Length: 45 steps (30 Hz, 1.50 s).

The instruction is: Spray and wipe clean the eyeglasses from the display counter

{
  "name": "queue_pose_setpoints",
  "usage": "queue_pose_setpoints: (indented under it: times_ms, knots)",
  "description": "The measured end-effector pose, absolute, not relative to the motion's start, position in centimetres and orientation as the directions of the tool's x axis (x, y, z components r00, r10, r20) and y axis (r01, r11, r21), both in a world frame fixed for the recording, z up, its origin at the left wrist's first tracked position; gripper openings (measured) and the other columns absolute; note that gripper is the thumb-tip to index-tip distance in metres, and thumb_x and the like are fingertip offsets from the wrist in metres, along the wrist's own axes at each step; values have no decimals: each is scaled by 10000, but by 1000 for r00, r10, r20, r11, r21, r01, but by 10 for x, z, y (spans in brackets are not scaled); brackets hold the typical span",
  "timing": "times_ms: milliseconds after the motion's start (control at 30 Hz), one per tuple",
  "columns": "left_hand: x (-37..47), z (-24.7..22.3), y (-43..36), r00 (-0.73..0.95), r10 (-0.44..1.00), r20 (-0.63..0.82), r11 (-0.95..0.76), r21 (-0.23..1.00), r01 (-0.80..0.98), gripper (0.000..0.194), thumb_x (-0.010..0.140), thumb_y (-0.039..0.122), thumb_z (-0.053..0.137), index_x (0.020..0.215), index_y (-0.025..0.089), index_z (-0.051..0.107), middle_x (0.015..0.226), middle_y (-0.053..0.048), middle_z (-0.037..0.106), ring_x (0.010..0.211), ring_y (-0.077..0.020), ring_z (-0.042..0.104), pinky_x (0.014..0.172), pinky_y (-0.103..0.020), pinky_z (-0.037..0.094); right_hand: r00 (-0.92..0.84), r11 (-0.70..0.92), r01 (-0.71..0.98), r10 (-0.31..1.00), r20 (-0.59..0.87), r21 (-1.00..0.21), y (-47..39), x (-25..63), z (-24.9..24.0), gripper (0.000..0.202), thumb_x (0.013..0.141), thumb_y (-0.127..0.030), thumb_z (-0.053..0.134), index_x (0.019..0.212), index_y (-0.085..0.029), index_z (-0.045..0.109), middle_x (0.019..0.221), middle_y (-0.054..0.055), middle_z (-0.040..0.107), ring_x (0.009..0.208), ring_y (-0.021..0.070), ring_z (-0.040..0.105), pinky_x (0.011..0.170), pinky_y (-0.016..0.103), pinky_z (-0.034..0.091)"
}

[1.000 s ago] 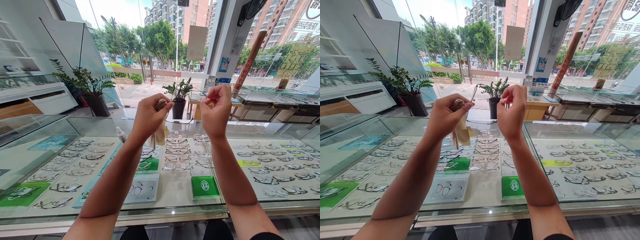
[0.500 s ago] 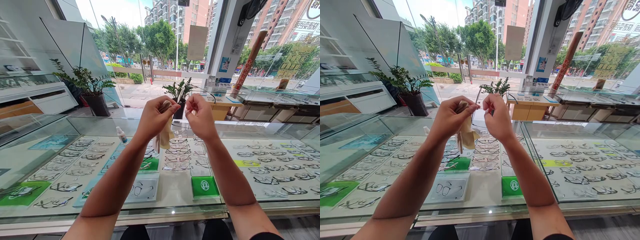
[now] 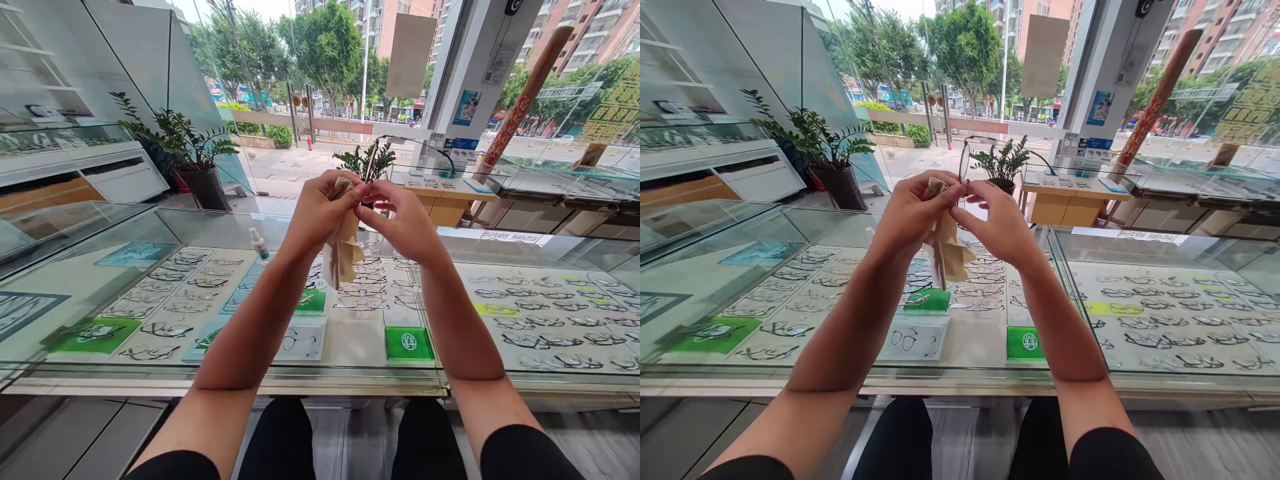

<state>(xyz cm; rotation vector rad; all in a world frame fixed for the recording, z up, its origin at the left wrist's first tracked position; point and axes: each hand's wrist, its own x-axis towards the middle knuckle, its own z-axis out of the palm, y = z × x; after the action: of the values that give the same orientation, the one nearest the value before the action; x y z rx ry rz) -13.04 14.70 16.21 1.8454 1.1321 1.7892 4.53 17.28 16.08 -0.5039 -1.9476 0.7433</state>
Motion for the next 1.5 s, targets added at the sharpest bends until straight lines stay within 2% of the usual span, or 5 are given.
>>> queue_pose_setpoints:
  times_ms: [500, 1000, 1200, 1367, 1500]
  knots:
    - [-141, 71, 166, -103, 991, -84, 65, 982, -179, 350, 781, 378, 901, 923, 198, 636, 839, -29, 677, 704, -159, 618, 643, -286, 481, -270, 261, -188, 913, 306, -947, 210, 57, 66, 445, 774, -622, 893, 988, -234, 854, 881, 35, 774, 833, 172, 698, 819, 352, 596]
    - [-174, 29, 191, -189, 976, 111, 38, 762, 646, 273, 933, 451, 764, 1027, 194, 755, 1152, -125, 787, 1075, -311, 695, 899, -357, 488, -313, 58, -451, 924, 219, -891, 231, 67, 50, 336, 817, -518, 718, 1020, -270, 819, 1017, 37, 843, 979, 201, 767, 897, 341, 627]
    - [-219, 41, 186, -707, 496, 504, 260, 691, 675, 469, 996, 292, 661, 1445, 194, 565, 1560, -236, 499, 1489, -424, 454, 1178, -534, 408, -340, 66, -492, 903, 261, -868, 231, 66, 43, 286, 812, -505, 769, 968, -271, 824, 1007, 33, 836, 983, 201, 768, 874, 333, 605]
    - [-272, 29, 196, -895, 402, 194, 503, 770, 393, 867, 853, 176, 771, 1598, 119, 330, 1683, -355, 337, 1595, -478, 340, 1220, -605, 330, -325, 102, -484, 901, 286, -869, 227, 62, 44, 236, 810, -480, 761, 875, -260, 820, 945, 55, 821, 934, 225, 750, 833, 358, 590]
    - [-298, 16, 201, -867, 499, 12, 554, 765, 329, 816, 764, 98, 790, 1497, 134, 434, 1550, -353, 558, 1534, -525, 463, 1187, -666, 313, -341, 121, -500, 882, 324, -857, 221, 60, 47, 218, 851, -435, 733, 866, -245, 839, 930, 53, 813, 920, 203, 733, 818, 333, 569]
